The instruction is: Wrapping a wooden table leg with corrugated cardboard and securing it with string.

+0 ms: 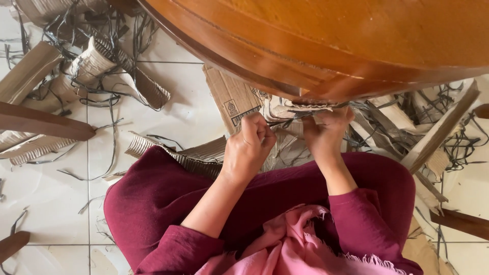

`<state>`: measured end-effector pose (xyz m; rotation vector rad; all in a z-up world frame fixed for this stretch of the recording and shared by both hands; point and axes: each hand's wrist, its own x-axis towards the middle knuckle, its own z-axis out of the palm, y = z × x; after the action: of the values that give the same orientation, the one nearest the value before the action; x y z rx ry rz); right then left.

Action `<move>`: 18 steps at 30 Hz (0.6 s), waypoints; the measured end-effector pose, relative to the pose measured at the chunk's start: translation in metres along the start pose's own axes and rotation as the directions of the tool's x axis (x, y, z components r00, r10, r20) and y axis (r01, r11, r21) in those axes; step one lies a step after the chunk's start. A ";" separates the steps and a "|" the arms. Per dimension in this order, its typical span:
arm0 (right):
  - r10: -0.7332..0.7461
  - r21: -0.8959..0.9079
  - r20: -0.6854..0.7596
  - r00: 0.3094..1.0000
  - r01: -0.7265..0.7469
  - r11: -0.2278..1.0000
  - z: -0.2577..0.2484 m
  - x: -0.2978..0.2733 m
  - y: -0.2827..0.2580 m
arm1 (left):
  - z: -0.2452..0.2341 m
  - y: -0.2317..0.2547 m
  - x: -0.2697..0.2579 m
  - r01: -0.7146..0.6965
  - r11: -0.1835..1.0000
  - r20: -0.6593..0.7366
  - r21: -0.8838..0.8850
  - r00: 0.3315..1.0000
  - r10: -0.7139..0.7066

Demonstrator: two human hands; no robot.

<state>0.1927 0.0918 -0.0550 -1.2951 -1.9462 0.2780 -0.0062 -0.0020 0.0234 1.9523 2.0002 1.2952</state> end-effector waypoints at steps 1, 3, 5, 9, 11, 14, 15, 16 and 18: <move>-0.014 -0.010 -0.027 1.000 0.014 1.000 0.007 -0.004 0.014 | 0.000 -0.001 0.000 0.007 1.000 0.004 0.023 1.000 -0.007; -0.028 0.022 0.022 0.999 0.028 0.999 0.016 -0.009 0.042 | -0.002 -0.004 0.002 0.023 0.999 0.029 -0.023 0.999 -0.023; -0.043 0.053 0.068 0.997 0.039 0.998 -0.006 0.004 0.029 | -0.009 -0.009 0.004 0.036 0.997 0.057 -0.070 0.998 -0.032; 0.244 0.132 0.464 0.852 -0.339 0.932 -0.092 0.050 -0.024 | -0.022 -0.019 0.008 0.347 0.888 0.366 -0.301 0.902 -0.228; 0.327 0.041 0.531 0.782 -0.409 0.912 -0.119 0.060 -0.016 | -0.008 -0.030 -0.006 0.404 0.866 0.491 -0.294 0.841 -0.226; 0.650 -0.448 0.595 0.472 -0.476 0.757 -0.147 0.063 0.009 | 0.038 -0.042 -0.052 0.145 0.989 0.761 -0.002 0.642 -0.093; 0.682 -0.476 0.595 0.425 -0.498 0.725 -0.151 0.063 0.019 | 0.053 -0.038 -0.068 0.037 0.999 0.796 0.031 0.604 -0.047; 0.712 -0.503 0.593 0.376 -0.518 0.692 -0.156 0.064 0.029 | 0.068 -0.035 -0.083 -0.074 0.996 0.828 0.057 0.561 -0.006; 0.707 -0.498 0.595 0.382 -0.516 0.697 -0.159 0.066 0.030 | 0.072 -0.015 -0.084 -0.071 0.998 0.872 0.004 0.488 0.031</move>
<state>0.3116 0.1265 0.0685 -2.3533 -2.0508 1.1895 0.0394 -0.0349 -0.0730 2.0361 1.3965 0.0802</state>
